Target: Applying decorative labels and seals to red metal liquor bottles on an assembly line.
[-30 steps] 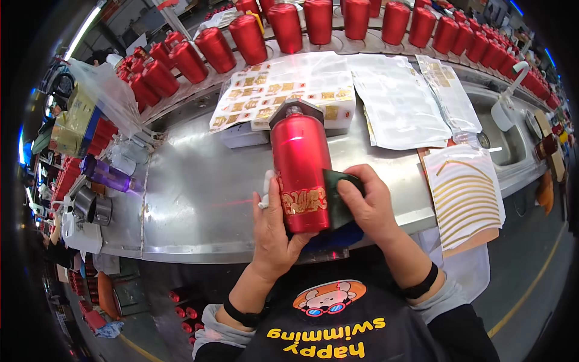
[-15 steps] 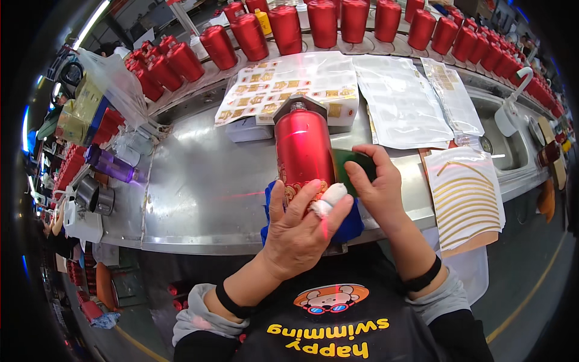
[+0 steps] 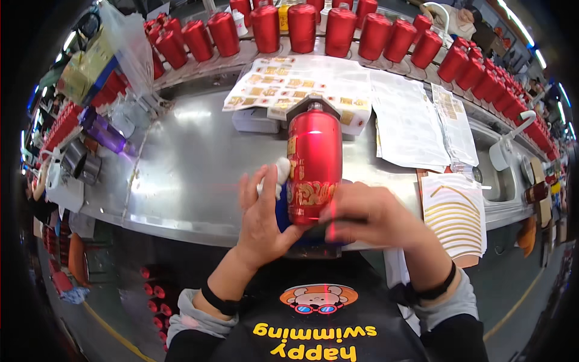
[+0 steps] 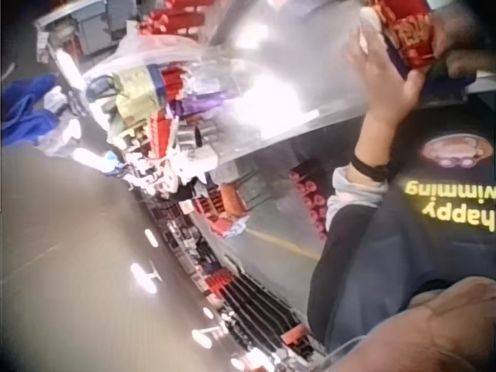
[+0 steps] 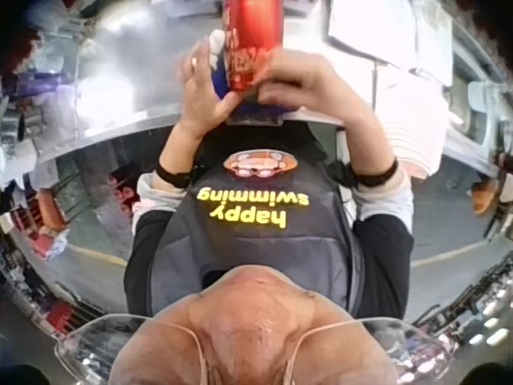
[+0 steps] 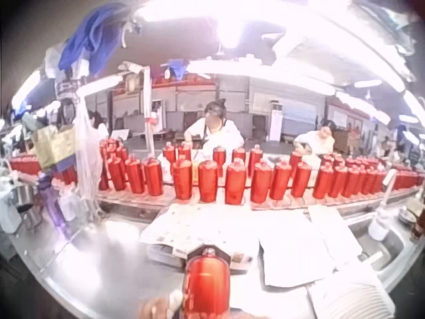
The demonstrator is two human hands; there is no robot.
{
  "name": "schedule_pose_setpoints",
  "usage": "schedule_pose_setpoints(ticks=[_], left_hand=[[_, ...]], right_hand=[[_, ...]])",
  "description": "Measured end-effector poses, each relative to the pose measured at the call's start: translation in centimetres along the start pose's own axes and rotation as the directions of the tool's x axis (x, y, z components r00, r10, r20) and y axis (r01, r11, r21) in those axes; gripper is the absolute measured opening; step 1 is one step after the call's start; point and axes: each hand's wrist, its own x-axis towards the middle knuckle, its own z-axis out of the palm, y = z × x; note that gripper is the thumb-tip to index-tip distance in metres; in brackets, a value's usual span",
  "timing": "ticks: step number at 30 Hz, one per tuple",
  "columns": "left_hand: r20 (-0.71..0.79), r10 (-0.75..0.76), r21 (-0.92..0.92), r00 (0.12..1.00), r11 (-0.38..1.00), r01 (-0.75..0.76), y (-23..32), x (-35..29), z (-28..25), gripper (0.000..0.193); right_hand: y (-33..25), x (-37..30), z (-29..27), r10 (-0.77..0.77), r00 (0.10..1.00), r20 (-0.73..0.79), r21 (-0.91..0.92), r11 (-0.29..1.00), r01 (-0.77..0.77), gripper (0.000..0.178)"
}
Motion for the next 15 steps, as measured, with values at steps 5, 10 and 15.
schedule_pose_setpoints(ticks=[5,10,15], left_hand=[[0.088,0.001,0.000,0.996,1.000,-0.001,-0.2,0.5,-0.3,0.104],[0.071,0.072,-0.020,0.995,0.997,-0.070,0.2,2.1,-0.2,0.100],[0.169,0.091,0.088,0.981,0.990,-0.107,-0.3,2.8,-0.9,0.090]], right_hand=[[0.6,-0.9,0.5,0.105,0.917,-0.385,-0.256,0.942,-0.215,0.022],[3.2,-0.6,-0.7,0.463,0.646,-0.607,0.201,0.876,-0.438,0.016],[0.4,-1.4,0.2,0.360,0.884,-0.298,0.048,0.931,-0.363,0.015]])
